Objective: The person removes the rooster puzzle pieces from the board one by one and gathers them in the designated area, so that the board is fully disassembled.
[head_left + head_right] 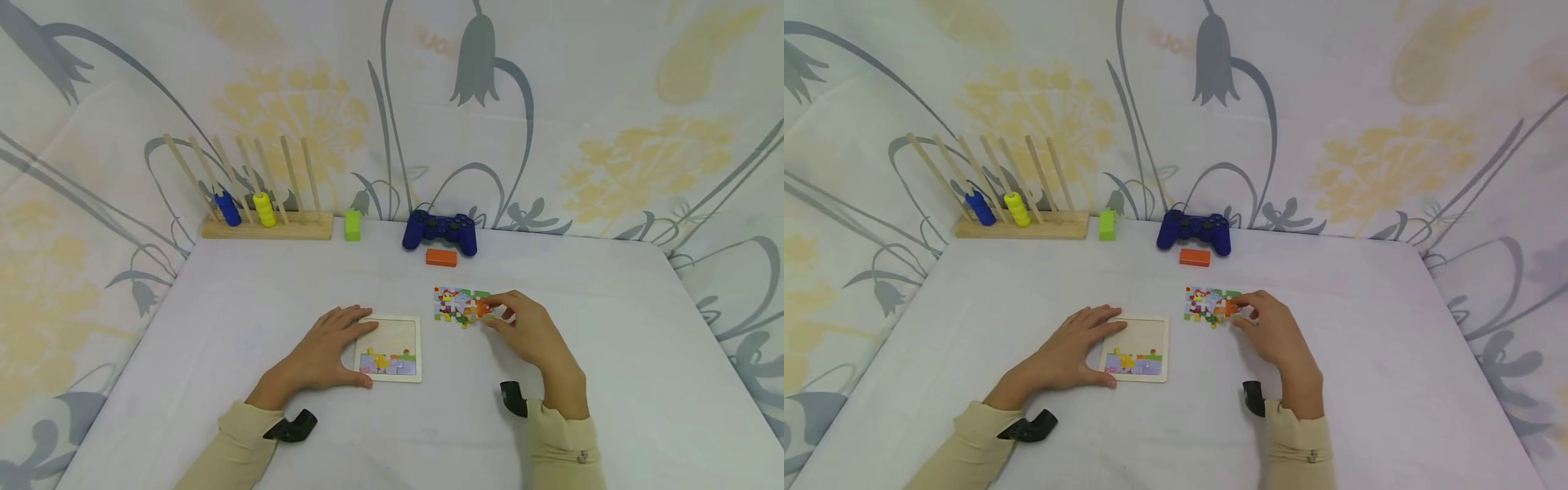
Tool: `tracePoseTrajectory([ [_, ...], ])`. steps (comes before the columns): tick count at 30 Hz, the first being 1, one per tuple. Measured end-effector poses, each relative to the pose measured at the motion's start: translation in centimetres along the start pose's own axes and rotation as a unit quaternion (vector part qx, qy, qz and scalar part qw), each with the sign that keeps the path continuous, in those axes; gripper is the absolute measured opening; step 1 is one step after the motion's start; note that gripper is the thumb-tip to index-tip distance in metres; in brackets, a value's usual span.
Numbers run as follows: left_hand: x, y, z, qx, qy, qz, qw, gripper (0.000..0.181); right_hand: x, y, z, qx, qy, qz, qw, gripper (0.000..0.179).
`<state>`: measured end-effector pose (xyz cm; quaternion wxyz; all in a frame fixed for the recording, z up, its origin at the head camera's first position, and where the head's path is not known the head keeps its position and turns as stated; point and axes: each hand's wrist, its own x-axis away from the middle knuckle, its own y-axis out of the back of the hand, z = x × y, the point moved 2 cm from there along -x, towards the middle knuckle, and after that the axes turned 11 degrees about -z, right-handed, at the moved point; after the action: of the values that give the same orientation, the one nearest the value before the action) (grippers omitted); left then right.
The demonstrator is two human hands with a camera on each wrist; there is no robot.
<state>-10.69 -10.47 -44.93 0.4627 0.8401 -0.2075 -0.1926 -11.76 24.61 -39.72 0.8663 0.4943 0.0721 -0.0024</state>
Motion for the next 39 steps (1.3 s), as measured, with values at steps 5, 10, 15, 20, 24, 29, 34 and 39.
tracePoseTrajectory([
  [5, 0.0, 0.0, 0.0, -0.001, 0.001, 0.0, 1.0, 0.097, 0.0, 0.0, -1.0, 0.003, -0.019, 0.007, 0.9998, 0.035],
  [10, 0.1, 0.0, 0.0, -0.003, 0.004, 0.002, 1.0, 0.098, 0.0, -0.5, -1.4, -0.002, -0.033, 0.016, 0.9993, 0.035],
  [15, 0.0, 0.1, -0.2, 0.0, 0.003, 0.003, 1.0, 0.097, -0.1, -0.8, -1.6, 0.0, -0.048, 0.023, 0.9986, 0.036],
  [20, 0.0, 0.1, -0.2, 0.001, 0.001, 0.003, 1.0, 0.097, 0.0, -0.9, -1.8, 0.006, -0.058, 0.021, 0.9981, 0.041],
  [24, 0.0, 0.0, 0.0, -0.001, 0.002, 0.003, 1.0, 0.097, 0.0, -0.9, -1.8, 0.008, -0.065, 0.02, 0.9977, 0.037],
  [29, 0.1, 0.0, 0.0, -0.002, 0.006, 0.005, 1.0, 0.097, 0.0, -0.9, -1.5, 0.008, -0.058, 0.019, 0.9981, 0.031],
  [34, 0.1, 0.0, 0.0, -0.005, 0.004, 0.002, 1.0, 0.097, -0.1, -1.0, -1.4, 0.01, -0.055, 0.019, 0.9983, 0.03],
  [39, 0.0, 0.0, 0.0, -0.003, 0.001, 0.002, 1.0, 0.097, -0.1, -1.2, -1.5, 0.012, -0.053, 0.02, 0.9983, 0.029],
])
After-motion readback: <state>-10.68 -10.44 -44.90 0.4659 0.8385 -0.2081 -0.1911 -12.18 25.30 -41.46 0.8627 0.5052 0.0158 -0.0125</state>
